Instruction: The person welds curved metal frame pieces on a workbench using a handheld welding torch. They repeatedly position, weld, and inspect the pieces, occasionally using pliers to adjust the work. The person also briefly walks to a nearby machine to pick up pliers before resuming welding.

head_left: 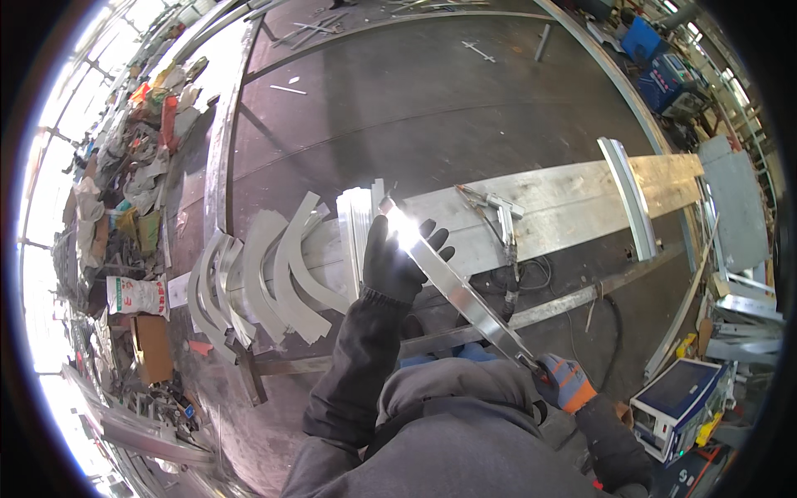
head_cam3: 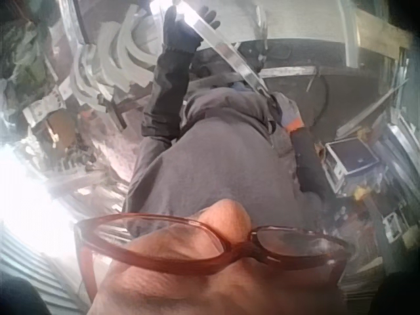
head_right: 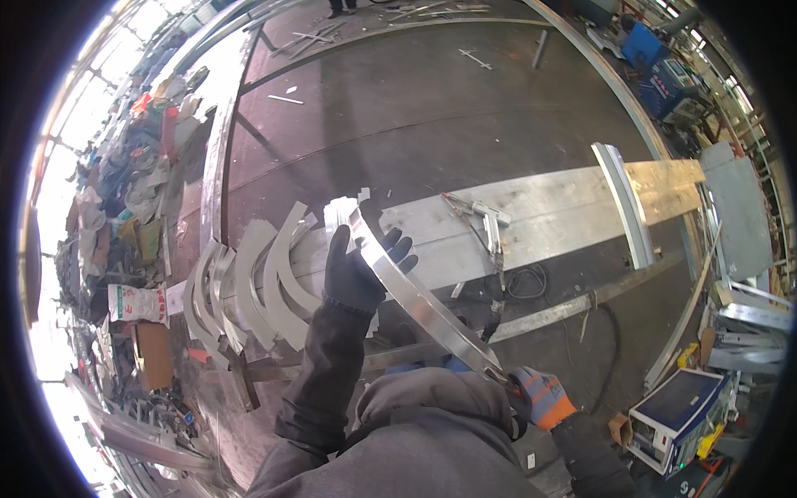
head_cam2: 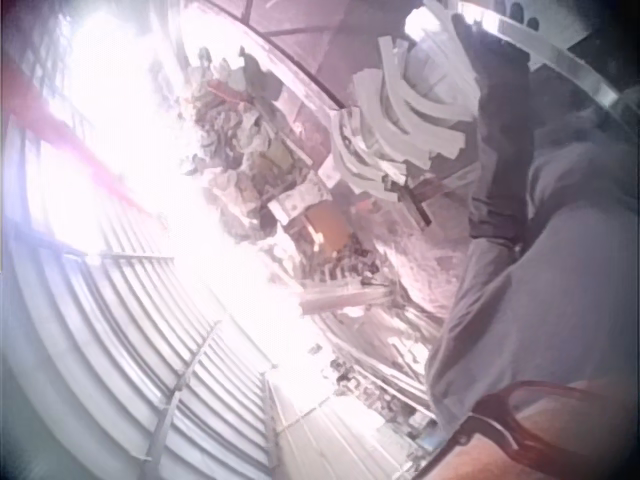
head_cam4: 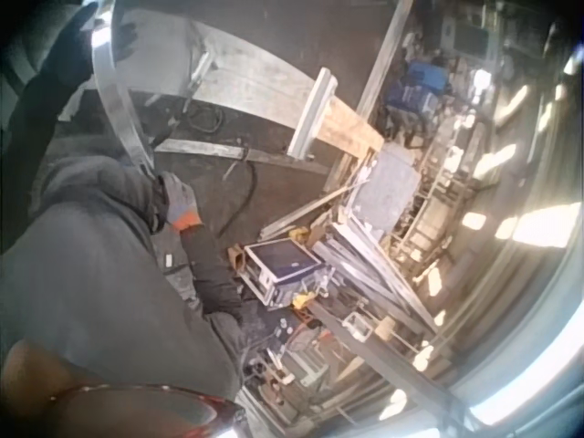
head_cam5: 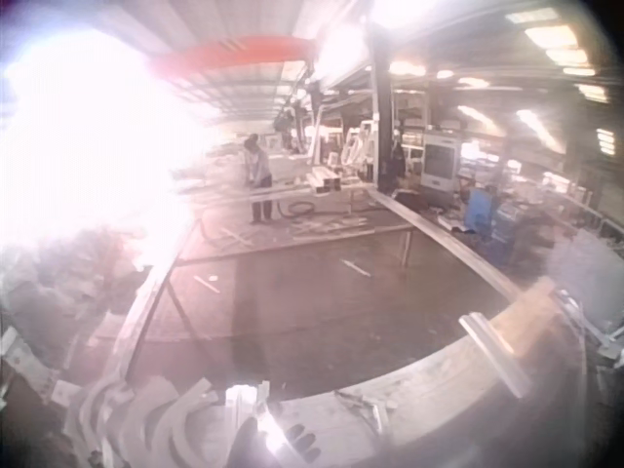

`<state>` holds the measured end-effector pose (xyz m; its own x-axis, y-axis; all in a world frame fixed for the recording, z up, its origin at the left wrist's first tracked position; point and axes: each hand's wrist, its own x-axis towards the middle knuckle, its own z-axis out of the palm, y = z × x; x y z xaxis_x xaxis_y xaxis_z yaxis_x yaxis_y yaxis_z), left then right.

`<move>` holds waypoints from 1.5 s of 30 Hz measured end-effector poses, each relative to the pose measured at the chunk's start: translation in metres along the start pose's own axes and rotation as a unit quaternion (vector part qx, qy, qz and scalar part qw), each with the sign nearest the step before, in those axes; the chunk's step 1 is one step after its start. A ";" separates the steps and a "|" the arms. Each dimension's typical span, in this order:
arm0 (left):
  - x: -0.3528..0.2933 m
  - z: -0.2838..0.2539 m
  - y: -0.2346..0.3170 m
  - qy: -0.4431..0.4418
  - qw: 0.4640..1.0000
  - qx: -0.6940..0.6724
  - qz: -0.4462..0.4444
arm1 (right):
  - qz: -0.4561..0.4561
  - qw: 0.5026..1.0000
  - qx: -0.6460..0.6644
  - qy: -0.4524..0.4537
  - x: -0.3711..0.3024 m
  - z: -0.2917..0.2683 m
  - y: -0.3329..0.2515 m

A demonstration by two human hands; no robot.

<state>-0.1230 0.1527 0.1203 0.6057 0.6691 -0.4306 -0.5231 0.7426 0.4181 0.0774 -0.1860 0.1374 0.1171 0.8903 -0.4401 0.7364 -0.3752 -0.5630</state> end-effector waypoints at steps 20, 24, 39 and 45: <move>-0.066 0.046 0.010 -0.101 0.868 0.465 0.144 | 0.280 0.772 0.532 -0.206 0.031 0.073 0.207; -0.068 0.025 0.006 -0.127 0.856 0.484 0.131 | 0.276 0.717 0.599 -0.227 0.039 0.101 0.164; -0.108 -0.004 0.085 -0.268 0.715 0.639 -0.088 | -0.051 0.972 0.225 0.052 0.056 -0.091 -0.018; -0.115 -0.006 0.102 -0.291 0.639 0.695 -0.152 | -0.180 0.981 0.073 0.021 0.060 -0.129 -0.059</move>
<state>-0.2495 0.1520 0.2075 0.8849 0.0748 -0.4598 0.4655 -0.1776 0.8670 0.1274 -0.0776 0.2347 -0.1035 0.9806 -0.1663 0.6325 -0.0642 -0.7719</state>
